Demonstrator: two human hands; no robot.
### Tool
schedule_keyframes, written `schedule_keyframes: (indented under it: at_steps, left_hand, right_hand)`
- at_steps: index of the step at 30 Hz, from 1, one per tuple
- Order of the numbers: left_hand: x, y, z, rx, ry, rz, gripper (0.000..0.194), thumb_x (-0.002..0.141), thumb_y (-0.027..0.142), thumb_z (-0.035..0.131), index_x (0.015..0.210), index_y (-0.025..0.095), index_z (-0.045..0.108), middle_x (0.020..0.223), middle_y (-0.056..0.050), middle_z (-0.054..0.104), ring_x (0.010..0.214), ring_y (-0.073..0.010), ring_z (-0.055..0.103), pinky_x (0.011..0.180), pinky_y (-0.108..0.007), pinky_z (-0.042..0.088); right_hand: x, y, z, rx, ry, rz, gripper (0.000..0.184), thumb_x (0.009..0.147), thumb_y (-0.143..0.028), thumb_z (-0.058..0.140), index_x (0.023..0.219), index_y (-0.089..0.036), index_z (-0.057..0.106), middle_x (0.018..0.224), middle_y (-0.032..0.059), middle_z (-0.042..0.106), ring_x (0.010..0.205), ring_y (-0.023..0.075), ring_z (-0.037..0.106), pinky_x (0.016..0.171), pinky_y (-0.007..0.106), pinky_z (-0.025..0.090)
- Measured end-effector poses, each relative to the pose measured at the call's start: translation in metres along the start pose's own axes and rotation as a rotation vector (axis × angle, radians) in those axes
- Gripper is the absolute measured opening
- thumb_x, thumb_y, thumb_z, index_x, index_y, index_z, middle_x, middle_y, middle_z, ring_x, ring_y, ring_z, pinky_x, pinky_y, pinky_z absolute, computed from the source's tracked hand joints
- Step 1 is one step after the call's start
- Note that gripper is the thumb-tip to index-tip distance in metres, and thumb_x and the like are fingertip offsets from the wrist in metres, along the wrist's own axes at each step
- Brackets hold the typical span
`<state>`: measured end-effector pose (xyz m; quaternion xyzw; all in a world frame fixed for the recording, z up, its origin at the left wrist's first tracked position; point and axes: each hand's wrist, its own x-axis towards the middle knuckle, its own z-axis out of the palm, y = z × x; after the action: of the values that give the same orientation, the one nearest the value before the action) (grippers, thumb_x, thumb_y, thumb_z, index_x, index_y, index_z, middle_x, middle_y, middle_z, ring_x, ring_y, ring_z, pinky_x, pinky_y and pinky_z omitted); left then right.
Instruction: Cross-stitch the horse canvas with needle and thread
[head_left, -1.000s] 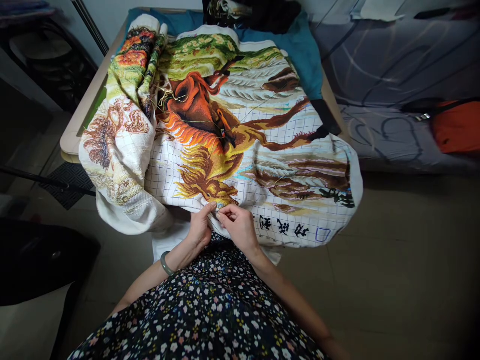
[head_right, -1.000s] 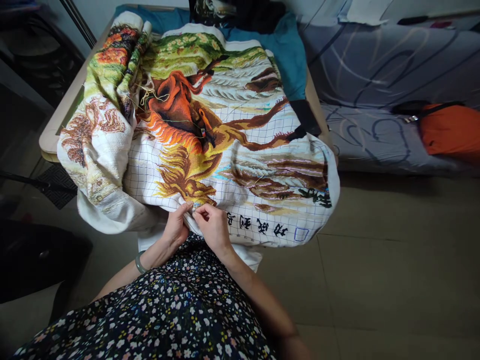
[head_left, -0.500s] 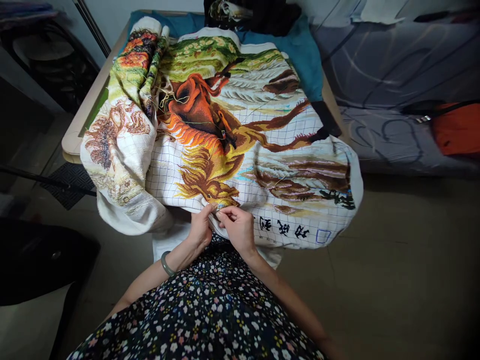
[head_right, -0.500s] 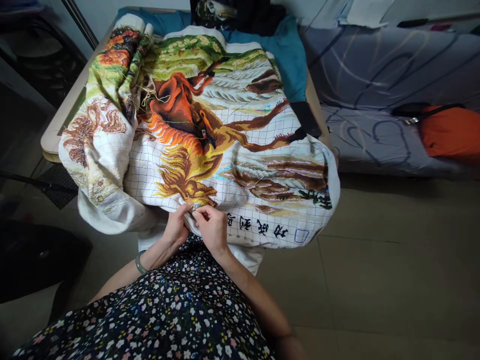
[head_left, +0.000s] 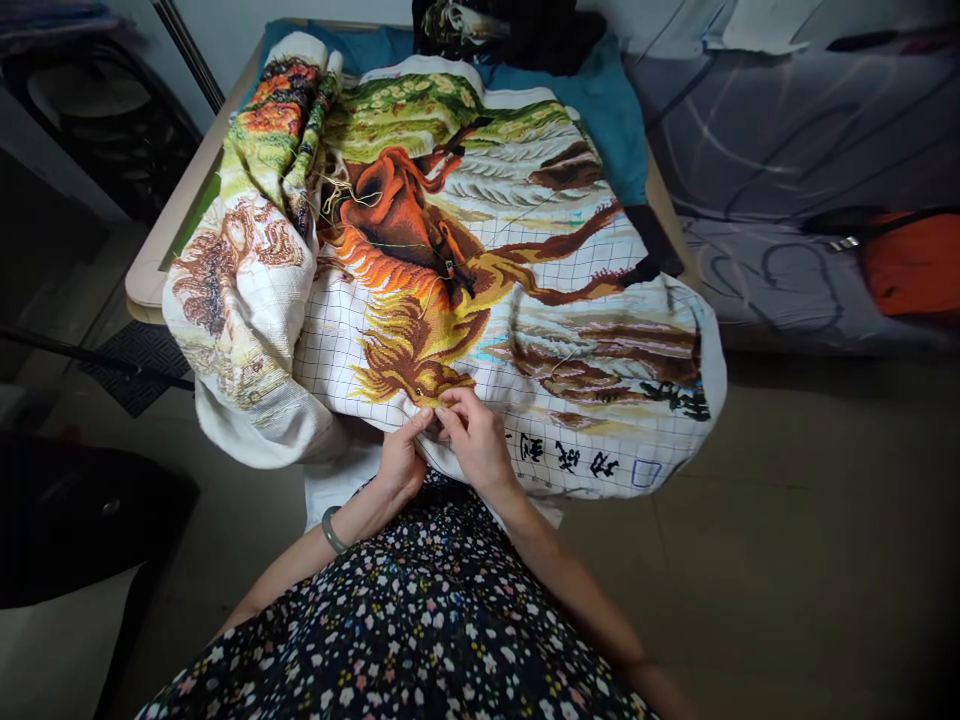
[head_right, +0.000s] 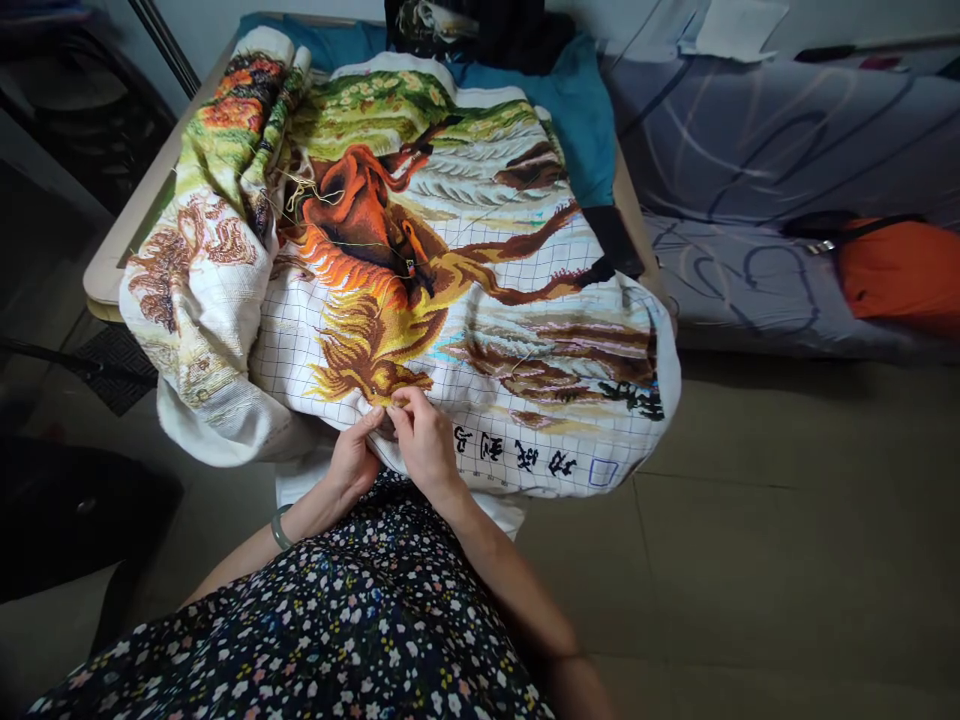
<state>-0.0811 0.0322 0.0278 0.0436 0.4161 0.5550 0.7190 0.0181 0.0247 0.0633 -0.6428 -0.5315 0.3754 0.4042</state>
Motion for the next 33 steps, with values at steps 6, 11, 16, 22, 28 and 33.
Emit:
schedule_keyframes:
  at_steps: [6, 11, 16, 22, 28, 33]
  left_hand:
    - [-0.003, 0.003, 0.003, 0.011, -0.03, 0.043, 0.06, 0.059, 0.018, 0.085, 0.116, 0.019, 0.069, 0.11, -0.006, 0.076, 0.117, -0.0269, 0.064, 0.108, -0.04, 0.043]
    - [-0.005, 0.005, 0.006, 0.013, -0.019, 0.049, 0.064, 0.06, 0.016, 0.084, 0.121, 0.021, 0.067, 0.117, -0.006, 0.074, 0.125, -0.0285, 0.06, 0.112, -0.042, 0.041]
    - [-0.005, 0.004, 0.007, 0.01, -0.014, 0.037, 0.068, 0.059, 0.016, 0.085, 0.123, 0.021, 0.065, 0.115, -0.006, 0.074, 0.124, -0.0286, 0.06, 0.111, -0.042, 0.042]
    - [-0.004, 0.004, 0.006, 0.037, -0.02, 0.041, 0.065, 0.059, 0.02, 0.085, 0.121, 0.021, 0.065, 0.11, -0.005, 0.075, 0.12, -0.0271, 0.063, 0.11, -0.042, 0.042]
    - [-0.004, 0.005, 0.006, 0.031, -0.019, 0.054, 0.057, 0.058, 0.02, 0.086, 0.112, 0.021, 0.068, 0.105, -0.004, 0.075, 0.111, -0.0249, 0.066, 0.106, -0.04, 0.043]
    - [-0.004, 0.005, 0.006, 0.027, -0.014, 0.05, 0.054, 0.058, 0.02, 0.086, 0.109, 0.021, 0.069, 0.102, -0.004, 0.075, 0.11, -0.0252, 0.066, 0.103, -0.039, 0.045]
  right_hand:
    - [0.009, -0.008, -0.018, 0.157, 0.105, -0.014, 0.015, 0.093, -0.034, 0.053, 0.083, -0.022, 0.052, 0.071, -0.0022, 0.066, 0.046, 0.01, 0.06, 0.046, 0.022, 0.043]
    - [0.022, -0.013, -0.058, 0.826, 0.208, -0.041, 0.028, 0.086, -0.046, 0.067, 0.087, -0.025, 0.048, 0.063, -0.0097, 0.055, 0.04, 0.0062, 0.046, 0.049, 0.023, 0.05]
    - [0.015, -0.009, -0.062, 0.821, 0.285, -0.121, 0.029, 0.083, -0.044, 0.073, 0.081, -0.024, 0.051, 0.057, -0.0113, 0.048, 0.043, 0.0053, 0.04, 0.068, 0.029, 0.057]
    - [-0.01, 0.013, -0.032, 0.367, -0.04, 0.046, 0.02, 0.089, -0.041, 0.061, 0.085, -0.021, 0.059, 0.048, -0.0095, 0.044, 0.041, 0.0085, 0.041, 0.045, 0.021, 0.042]
    - [-0.015, 0.011, -0.024, 0.036, -0.08, 0.0, 0.024, 0.086, -0.032, 0.055, 0.093, -0.017, 0.073, 0.055, -0.001, 0.06, 0.047, 0.0119, 0.052, 0.044, 0.022, 0.04]
    - [-0.012, 0.009, -0.022, -0.008, -0.057, -0.023, 0.028, 0.086, -0.031, 0.054, 0.093, -0.017, 0.077, 0.056, 0.0013, 0.065, 0.048, 0.0135, 0.056, 0.046, 0.023, 0.043]
